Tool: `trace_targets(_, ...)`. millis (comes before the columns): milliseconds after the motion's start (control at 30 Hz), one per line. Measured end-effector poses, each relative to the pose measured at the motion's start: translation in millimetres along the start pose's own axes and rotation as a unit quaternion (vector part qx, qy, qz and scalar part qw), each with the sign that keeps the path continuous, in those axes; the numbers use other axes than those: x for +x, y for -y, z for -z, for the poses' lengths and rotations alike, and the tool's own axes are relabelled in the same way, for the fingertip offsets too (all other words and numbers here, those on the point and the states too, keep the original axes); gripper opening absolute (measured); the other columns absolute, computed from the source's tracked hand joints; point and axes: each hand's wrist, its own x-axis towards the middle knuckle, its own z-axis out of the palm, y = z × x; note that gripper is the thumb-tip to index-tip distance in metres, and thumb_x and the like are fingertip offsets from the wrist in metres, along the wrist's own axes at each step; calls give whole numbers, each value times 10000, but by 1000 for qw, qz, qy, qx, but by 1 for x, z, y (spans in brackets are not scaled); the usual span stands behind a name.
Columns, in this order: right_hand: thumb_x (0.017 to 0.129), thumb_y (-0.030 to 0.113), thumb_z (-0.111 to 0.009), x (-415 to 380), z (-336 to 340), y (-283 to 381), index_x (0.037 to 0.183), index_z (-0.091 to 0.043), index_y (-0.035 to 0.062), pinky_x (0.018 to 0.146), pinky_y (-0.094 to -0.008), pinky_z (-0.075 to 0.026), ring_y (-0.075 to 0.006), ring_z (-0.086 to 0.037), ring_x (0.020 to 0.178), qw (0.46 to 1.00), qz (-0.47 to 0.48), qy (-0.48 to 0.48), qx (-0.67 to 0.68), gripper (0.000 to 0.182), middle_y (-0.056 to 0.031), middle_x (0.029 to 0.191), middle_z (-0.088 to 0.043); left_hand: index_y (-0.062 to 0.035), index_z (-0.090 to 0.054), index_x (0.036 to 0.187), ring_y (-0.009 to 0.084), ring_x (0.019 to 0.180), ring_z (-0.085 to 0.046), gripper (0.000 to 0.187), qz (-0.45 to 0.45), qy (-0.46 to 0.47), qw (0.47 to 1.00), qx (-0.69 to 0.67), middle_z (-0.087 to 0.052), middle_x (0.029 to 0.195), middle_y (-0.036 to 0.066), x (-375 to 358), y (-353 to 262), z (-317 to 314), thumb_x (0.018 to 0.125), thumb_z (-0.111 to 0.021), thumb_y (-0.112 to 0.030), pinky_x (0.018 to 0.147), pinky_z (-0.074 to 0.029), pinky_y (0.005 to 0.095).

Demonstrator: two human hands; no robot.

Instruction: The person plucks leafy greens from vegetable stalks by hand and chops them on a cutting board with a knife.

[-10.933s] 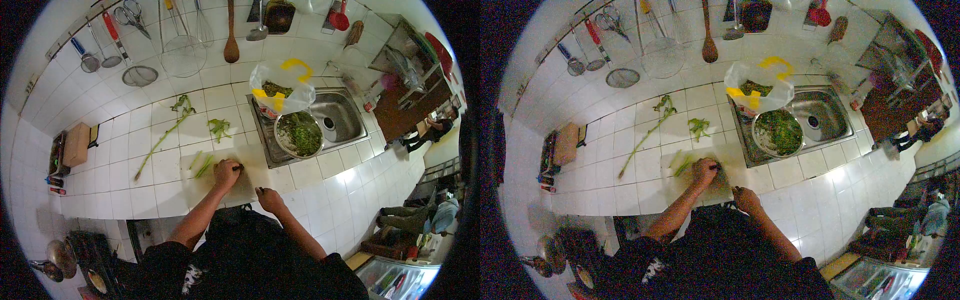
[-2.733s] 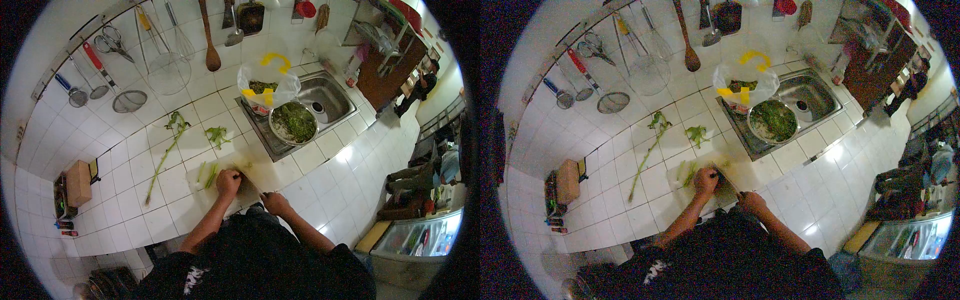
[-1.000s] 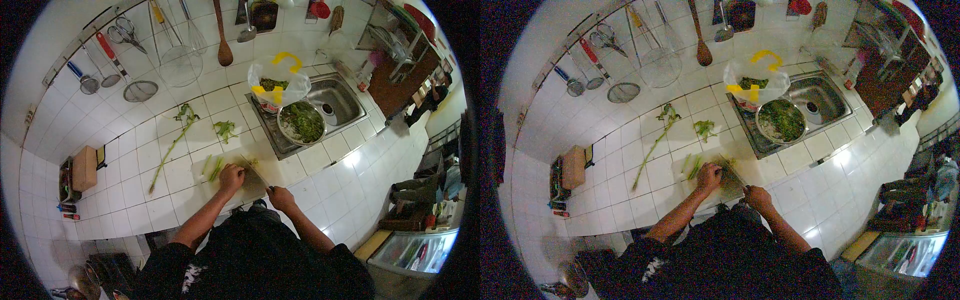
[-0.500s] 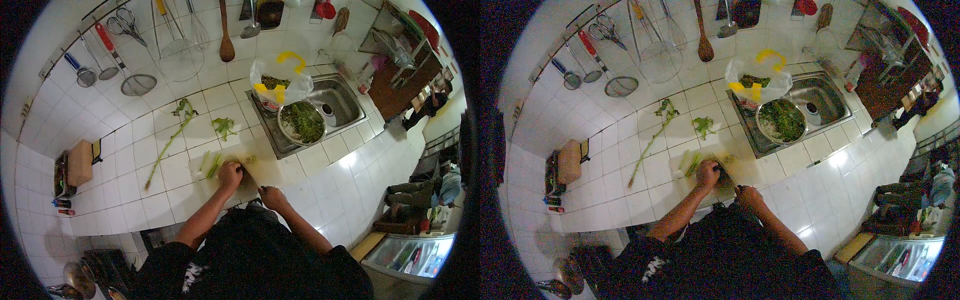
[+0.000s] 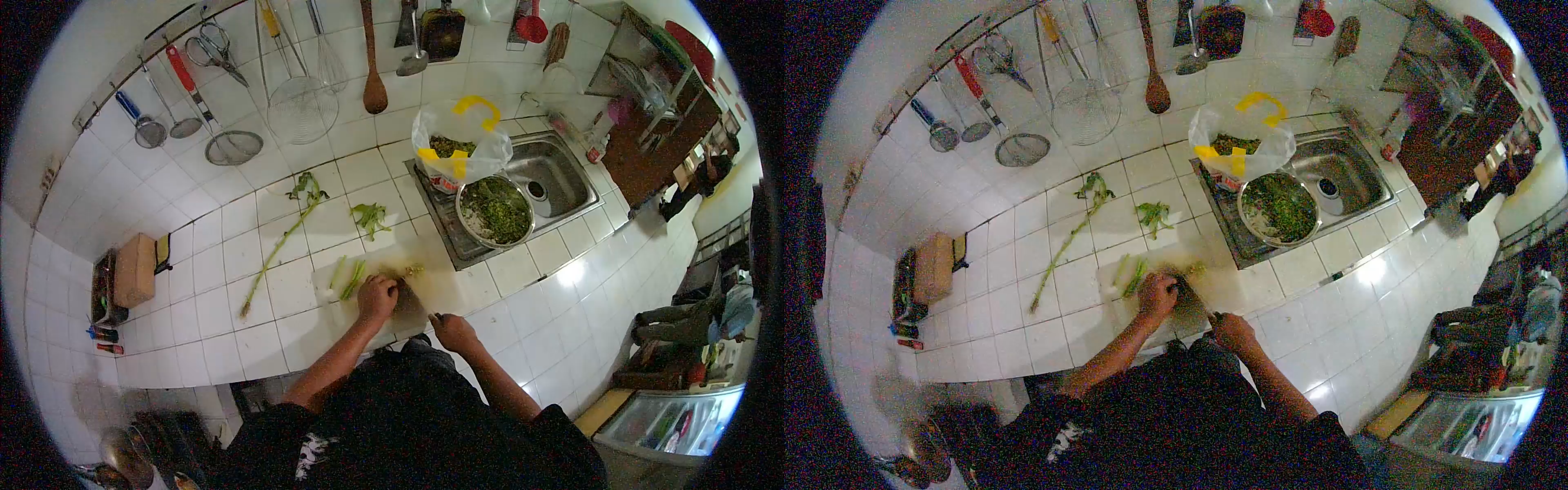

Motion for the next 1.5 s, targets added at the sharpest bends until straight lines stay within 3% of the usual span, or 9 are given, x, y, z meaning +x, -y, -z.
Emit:
trace_targets(167,960,457,-355,-9,-4,-10,903,-638,-34,810,-537,-455,-479,-580,909,998,-60,8,-1,569,-312,901,-614,-91,-707,774,311,819,-593,103,0,-9,999,-31,-647,789,94,0,1,2,698,-699,-160,730,-493,410)
trace_targets(400,960,463,-340,-18,4,5,888,-634,-54,828,-536,-444,-473,-583,916,999,-28,22,16,599,-317,896,-615,-90,-714,788,316,825,-606,122,56,53,997,-27,-660,810,107,3,10,-2,684,-705,-154,732,-495,419)
trace_targets(733,957,429,-357,10,-19,7,921,-626,-60,843,-536,-438,-486,-573,935,999,0,26,19,560,-337,910,-602,-87,-722,819,317,868,-614,187,90,25,996,-5,-669,861,139,1,6,-4,649,-725,-164,753,-501,425)
trace_targets(800,957,425,-366,5,-19,0,971,-636,-25,855,-526,-442,-467,-576,968,999,14,52,-2,525,-321,966,-607,-76,-718,832,319,859,-615,195,113,82,990,-28,-663,849,146,7,10,-2,654,-716,-157,753,-500,431)
trace_targets(967,938,442,-402,6,-31,-7,944,-644,-40,862,-513,-456,-459,-595,941,1000,-9,3,15,539,-316,941,-617,-62,-707,858,342,806,-619,219,66,48,996,-32,-658,810,166,-2,19,-14,658,-702,-152,742,-500,440)
trace_targets(1067,942,449,-392,-3,1,39,946,-640,-43,810,-520,-478,-459,-608,899,1000,-24,6,-3,551,-300,916,-630,-68,-706,850,335,849,-616,187,67,58,996,5,-653,811,164,5,5,2,687,-692,-158,746,-499,432)
trace_targets(1300,954,456,-377,-16,-5,-8,879,-629,-55,792,-538,-466,-473,-597,871,998,-38,-55,11,575,-313,875,-619,-112,-720,786,328,807,-628,120,78,46,995,-30,-669,803,124,5,10,-6,695,-705,-190,696,-508,439)
trace_targets(1367,964,453,-331,-7,-11,-19,951,-636,-3,774,-532,-477,-446,-606,871,998,-21,-47,-24,548,-263,901,-639,-128,-727,769,328,769,-632,105,72,56,994,-62,-669,787,118,7,11,-8,697,-710,-203,680,-510,441)
trace_targets(1500,963,447,-363,-19,1,1,840,-626,-58,801,-543,-453,-486,-581,876,998,19,-50,32,583,-333,886,-603,-123,-730,783,329,740,-629,112,78,24,996,-40,-663,766,126,11,1,-1,700,-711,-195,672,-504,446)
